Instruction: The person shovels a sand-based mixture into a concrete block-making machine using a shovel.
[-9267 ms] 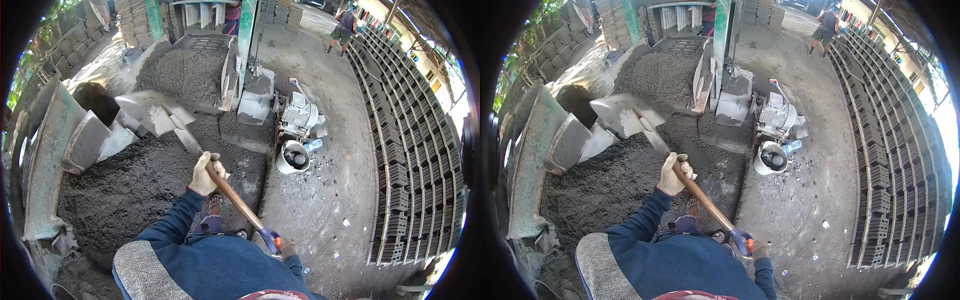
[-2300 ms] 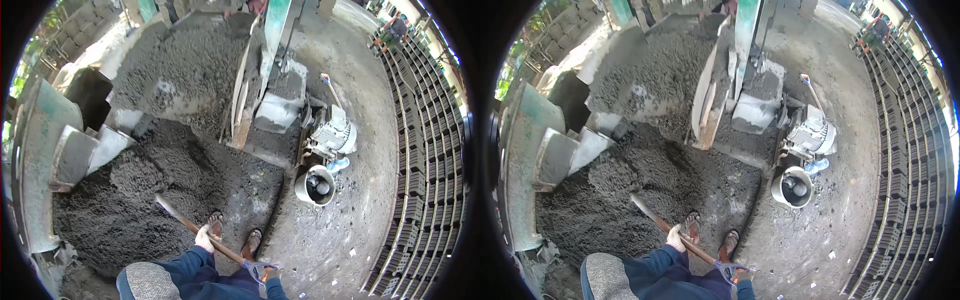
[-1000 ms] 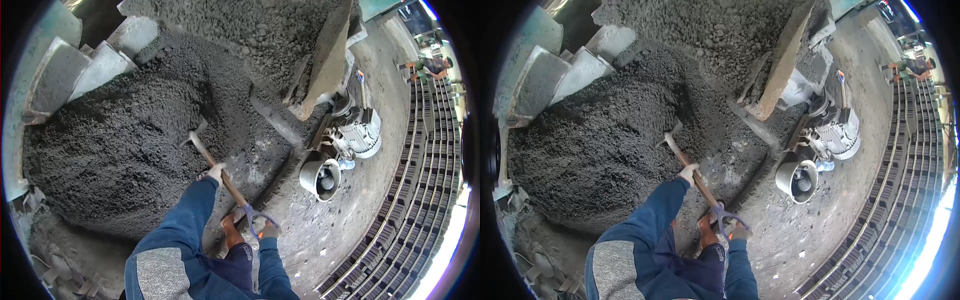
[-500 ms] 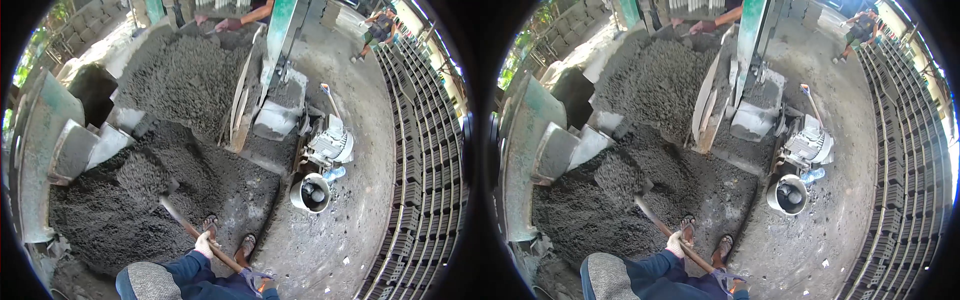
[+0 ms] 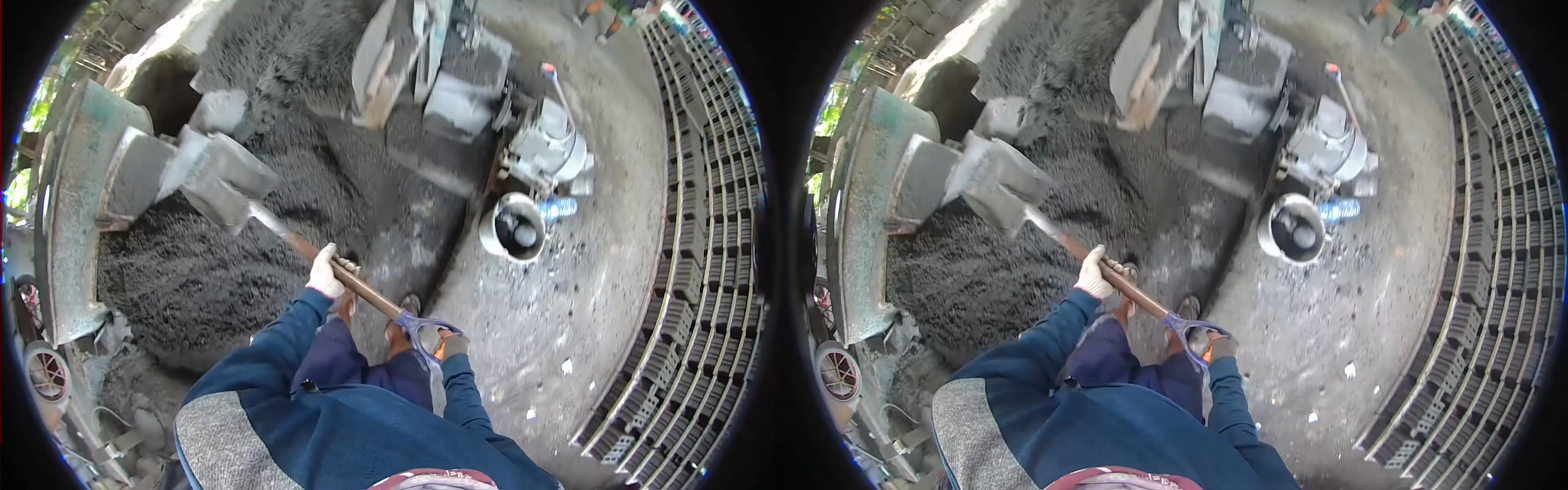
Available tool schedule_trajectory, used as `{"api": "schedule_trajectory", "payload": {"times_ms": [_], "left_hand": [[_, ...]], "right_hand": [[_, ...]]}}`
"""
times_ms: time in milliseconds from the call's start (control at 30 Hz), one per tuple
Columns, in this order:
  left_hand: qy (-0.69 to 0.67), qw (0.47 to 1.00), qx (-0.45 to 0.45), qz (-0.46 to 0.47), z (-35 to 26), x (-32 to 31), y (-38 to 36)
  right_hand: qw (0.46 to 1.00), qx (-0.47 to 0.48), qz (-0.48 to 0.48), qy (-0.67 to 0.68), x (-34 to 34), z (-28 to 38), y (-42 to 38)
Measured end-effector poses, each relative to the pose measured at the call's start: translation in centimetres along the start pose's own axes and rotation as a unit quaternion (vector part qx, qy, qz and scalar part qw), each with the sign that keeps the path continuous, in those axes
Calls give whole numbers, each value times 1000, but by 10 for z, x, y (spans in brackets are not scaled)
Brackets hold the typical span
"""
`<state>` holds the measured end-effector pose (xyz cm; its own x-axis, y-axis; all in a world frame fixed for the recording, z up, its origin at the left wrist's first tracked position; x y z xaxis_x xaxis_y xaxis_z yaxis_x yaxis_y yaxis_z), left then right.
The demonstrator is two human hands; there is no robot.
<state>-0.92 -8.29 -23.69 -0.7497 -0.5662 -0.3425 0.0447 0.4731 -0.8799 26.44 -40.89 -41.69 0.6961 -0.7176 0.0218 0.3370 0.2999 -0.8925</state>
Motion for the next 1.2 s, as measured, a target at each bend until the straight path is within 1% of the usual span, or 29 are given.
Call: {"api": "schedule_trajectory", "payload": {"times_ms": [33, 100, 167, 233, 267, 300, 367, 400, 433, 467, 533, 567, 600, 633, 667, 700, 733, 767, 833, 900, 933, 967, 1000, 1067, 1100, 1133, 1167, 1200], "left_hand": [[12, 1000, -5, -11, 27, 17, 22], [121, 991, 48, -39, 94, 68, 68], [74, 974, 194, -92, 176, 101, 77], [144, 954, 253, -72, 251, 122, 57], [134, 928, 332, -98, 287, 127, 51], [163, 904, 372, -133, 308, 119, 30], [137, 884, 435, -103, 380, 145, 28], [124, 884, 443, -84, 407, 155, 31], [113, 883, 451, -63, 416, 150, 36], [114, 889, 437, -81, 418, 143, 44], [66, 891, 444, -70, 403, 143, 100], [82, 892, 436, -87, 362, 130, 129], [125, 923, 361, 43, 310, 120, 159], [136, 927, 341, -82, 265, 108, 191], [114, 934, 335, -60, 243, 118, 237], [32, 946, 318, -49, 234, 127, 267], [46, 951, 296, -73, 217, 118, 270], [35, 967, 253, -8, 224, 126, 279], [46, 960, 276, 27, 224, 112, 249], [50, 967, 248, -36, 231, 107, 212], [54, 968, 243, -15, 235, 114, 196], [34, 969, 244, -16, 242, 128, 185], [27, 973, 226, 30, 245, 147, 177], [13, 976, 217, 29, 242, 184, 155], [59, 978, 198, 9, 229, 186, 132], [85, 973, 215, -21, 217, 195, 116], [139, 970, 189, -59, 198, 189, 90], [162, 971, 164, -69, 179, 180, 66]], "right_hand": [[999, 7, -46, -4, 17, -6, -31], [992, 3, -123, -24, 62, -35, -86], [979, -18, -200, -37, 116, -77, -142], [958, -51, -283, -18, 162, -113, -202], [944, -66, -324, -1, 177, -124, -227], [929, -74, -361, 32, 184, -128, -247], [923, -71, -371, -80, 193, -131, -261], [920, -62, -363, -133, 191, -127, -257], [916, -43, -349, -193, 189, -124, -248], [911, -13, -325, -255, 183, -121, -233], [893, 80, -255, -363, 161, -112, -189], [889, 124, -225, -379, 140, -103, -162], [894, 142, -215, -367, 118, -94, -136], [921, 91, -253, -282, 65, -70, -110], [935, 47, -297, -189, 3, -38, -87], [942, 18, -322, -97, -25, -26, -65], [947, 16, -308, -89, -33, -14, -63], [953, 16, -292, -84, -35, -2, -64], [962, 21, -260, -79, -29, 14, -68], [967, 29, -237, -89, 6, -3, -85], [969, 30, -228, -93, 25, -20, -92], [970, 28, -221, -96, 44, -38, -99], [971, 26, -216, -95, 62, -59, -105], [976, 16, -201, -81, 89, -98, -114], [979, 9, -189, -70, 99, -118, -119], [982, 0, -180, -55, 106, -138, -123], [986, -6, -163, -39, 110, -159, -123], [988, -30, -152, -20, 112, -176, -122]]}}
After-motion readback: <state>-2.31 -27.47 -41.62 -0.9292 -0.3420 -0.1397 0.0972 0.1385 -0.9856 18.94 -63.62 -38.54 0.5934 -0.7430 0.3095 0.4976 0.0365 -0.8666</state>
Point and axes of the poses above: each hand's wrist, its own y-axis towards the middle knuckle, its own x-axis out of the back of the hand, z = x × y, the point moved 1 cm from there along y, towards the middle knuckle
